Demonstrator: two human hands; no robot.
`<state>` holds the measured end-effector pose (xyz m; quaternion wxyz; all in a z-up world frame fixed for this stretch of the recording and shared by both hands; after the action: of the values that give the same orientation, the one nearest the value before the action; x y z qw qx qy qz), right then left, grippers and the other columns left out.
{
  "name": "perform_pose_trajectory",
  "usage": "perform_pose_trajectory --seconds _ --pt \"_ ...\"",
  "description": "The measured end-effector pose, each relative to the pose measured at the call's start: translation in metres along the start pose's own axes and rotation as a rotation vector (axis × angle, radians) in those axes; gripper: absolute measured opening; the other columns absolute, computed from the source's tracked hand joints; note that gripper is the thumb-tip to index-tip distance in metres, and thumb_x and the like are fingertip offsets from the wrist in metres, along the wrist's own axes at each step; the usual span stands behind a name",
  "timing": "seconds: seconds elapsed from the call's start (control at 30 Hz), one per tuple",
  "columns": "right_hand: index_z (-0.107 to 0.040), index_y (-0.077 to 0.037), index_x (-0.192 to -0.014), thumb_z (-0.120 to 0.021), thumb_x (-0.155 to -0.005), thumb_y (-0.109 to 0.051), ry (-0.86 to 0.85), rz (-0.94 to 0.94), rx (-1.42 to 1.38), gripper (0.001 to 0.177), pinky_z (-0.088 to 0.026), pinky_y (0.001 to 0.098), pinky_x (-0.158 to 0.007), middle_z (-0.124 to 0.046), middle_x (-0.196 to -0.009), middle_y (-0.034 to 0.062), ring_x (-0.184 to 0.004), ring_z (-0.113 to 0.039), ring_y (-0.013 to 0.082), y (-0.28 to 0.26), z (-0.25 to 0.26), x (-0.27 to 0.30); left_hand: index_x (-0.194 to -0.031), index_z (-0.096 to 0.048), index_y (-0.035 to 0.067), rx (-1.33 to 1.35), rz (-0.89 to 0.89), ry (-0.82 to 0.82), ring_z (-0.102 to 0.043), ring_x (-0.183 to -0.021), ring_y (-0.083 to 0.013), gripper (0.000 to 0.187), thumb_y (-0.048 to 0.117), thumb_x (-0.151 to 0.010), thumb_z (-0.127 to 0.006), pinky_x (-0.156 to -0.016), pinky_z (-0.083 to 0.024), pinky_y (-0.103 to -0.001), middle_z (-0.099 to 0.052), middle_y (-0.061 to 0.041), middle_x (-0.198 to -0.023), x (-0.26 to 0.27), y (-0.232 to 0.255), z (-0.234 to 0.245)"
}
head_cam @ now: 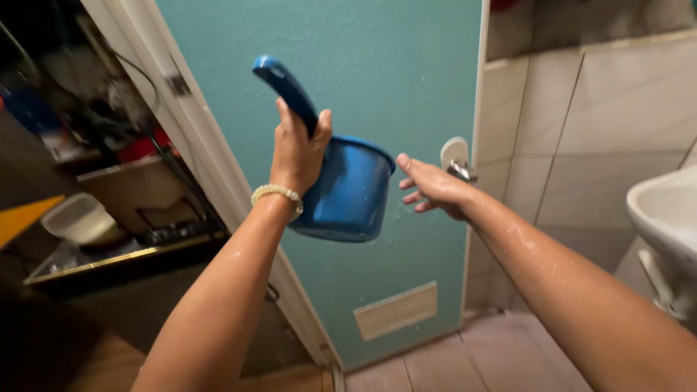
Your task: The person pours water from a blue scoop onto a bathroom door and floor, then uses a toothbrush to scrub the sink and faucet. They rinse the toothbrush in a bucket and place it back in a wall-mounted holder.
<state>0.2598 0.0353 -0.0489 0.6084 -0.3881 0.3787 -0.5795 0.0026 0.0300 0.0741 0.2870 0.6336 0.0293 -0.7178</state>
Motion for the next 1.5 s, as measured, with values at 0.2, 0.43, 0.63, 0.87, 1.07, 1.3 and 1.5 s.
perform_pose_trajectory --seconds 0.2,0.43,0.63,0.87,1.07,1.3,1.5 --pt "-0.053 -0.009 -0.140 -0.030 -0.087 -0.078 -0.054 -0.157 -0.211 0.090 -0.060 0.0428 -0.082 -0.070 -0.120 0.0154 -0.097 -0.071 0.0273 0.079 -0.010 0.033 -0.122 -0.036 -0.004 0.129 0.156 -0.183 -0.067 -0.061 -0.0253 0.052 0.034 -0.101 -0.064 -0.060 -0.055 -0.038 -0.067 -0.013 -0.072 0.066 0.031 -0.054" --pt "-0.065 -0.008 -0.095 -0.063 -0.098 -0.040 -0.017 -0.389 -0.467 0.032 -0.055 0.0344 -0.068 -0.065 -0.087 0.0058 -0.074 -0.062 0.0172 0.205 0.008 0.051 -0.131 -0.034 -0.003 0.275 0.098 -0.383 -0.069 -0.066 -0.0282 0.058 0.038 -0.105 -0.065 -0.064 -0.056 -0.040 -0.068 -0.013 -0.076 0.131 0.049 -0.125" --pt "-0.064 -0.004 -0.081 -0.073 -0.088 -0.018 0.045 -0.519 -0.659 0.018 -0.058 0.0290 -0.054 -0.060 -0.070 0.0040 -0.058 -0.059 0.0123 0.338 0.050 0.063 -0.136 -0.046 0.004 0.334 0.182 -0.672 -0.069 -0.080 -0.0324 0.057 0.036 -0.094 -0.068 -0.075 -0.055 -0.042 -0.071 -0.019 -0.091 0.184 0.059 -0.200" --pt "-0.060 -0.005 -0.092 -0.067 -0.082 -0.002 0.393 -0.460 -0.739 0.012 -0.054 0.0344 -0.052 -0.058 -0.074 0.0073 -0.058 -0.057 0.0186 0.469 0.161 0.135 -0.127 -0.068 0.023 0.761 0.493 -1.244 -0.052 -0.135 -0.0335 0.040 0.007 -0.093 -0.055 -0.107 -0.047 -0.048 -0.065 -0.007 -0.137 0.259 0.082 -0.318" --pt "-0.056 -0.008 -0.103 -0.060 -0.082 -0.004 0.617 -0.520 -0.713 0.022 -0.049 0.0392 -0.045 -0.062 -0.076 0.0123 -0.058 -0.062 0.0248 0.552 0.217 0.237 -0.137 -0.061 0.009 1.224 1.091 -1.566 -0.068 -0.103 -0.0310 0.038 0.021 -0.101 -0.057 -0.083 -0.060 -0.042 -0.063 -0.012 -0.131 0.338 0.133 -0.415" --pt "-0.049 -0.005 -0.114 -0.060 -0.086 -0.005 0.929 -0.677 -0.761 0.031 -0.050 0.0427 -0.046 -0.063 -0.081 0.0189 -0.059 -0.062 0.0294 0.661 0.241 0.373 -0.124 -0.053 -0.003 0.826 1.237 -2.119 -0.072 -0.068 -0.0259 0.039 0.025 -0.099 -0.062 -0.055 -0.060 -0.034 -0.069 -0.018 -0.100 0.477 0.207 -0.516" --pt "-0.044 -0.023 -0.151 -0.068 -0.090 -0.041 1.237 -0.944 -0.788 0.067 -0.052 0.0503 -0.097 -0.062 -0.139 0.0142 -0.117 -0.065 0.0323 0.719 0.235 0.476 -0.113 -0.049 -0.009 0.754 0.936 -2.253 -0.053 -0.053 -0.0149 0.029 0.012 -0.098 -0.060 -0.039 -0.044 -0.033 -0.062 -0.009 -0.081 0.590 0.276 -0.630"
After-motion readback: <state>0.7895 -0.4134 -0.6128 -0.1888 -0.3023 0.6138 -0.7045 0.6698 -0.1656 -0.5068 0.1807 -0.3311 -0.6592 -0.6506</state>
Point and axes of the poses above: each hand's wrist, its own x-axis away from the middle knuckle, its own z-axis out of the back of the hand, y = z × x, the point moved 8 cm from there along -x, towards the middle knuckle
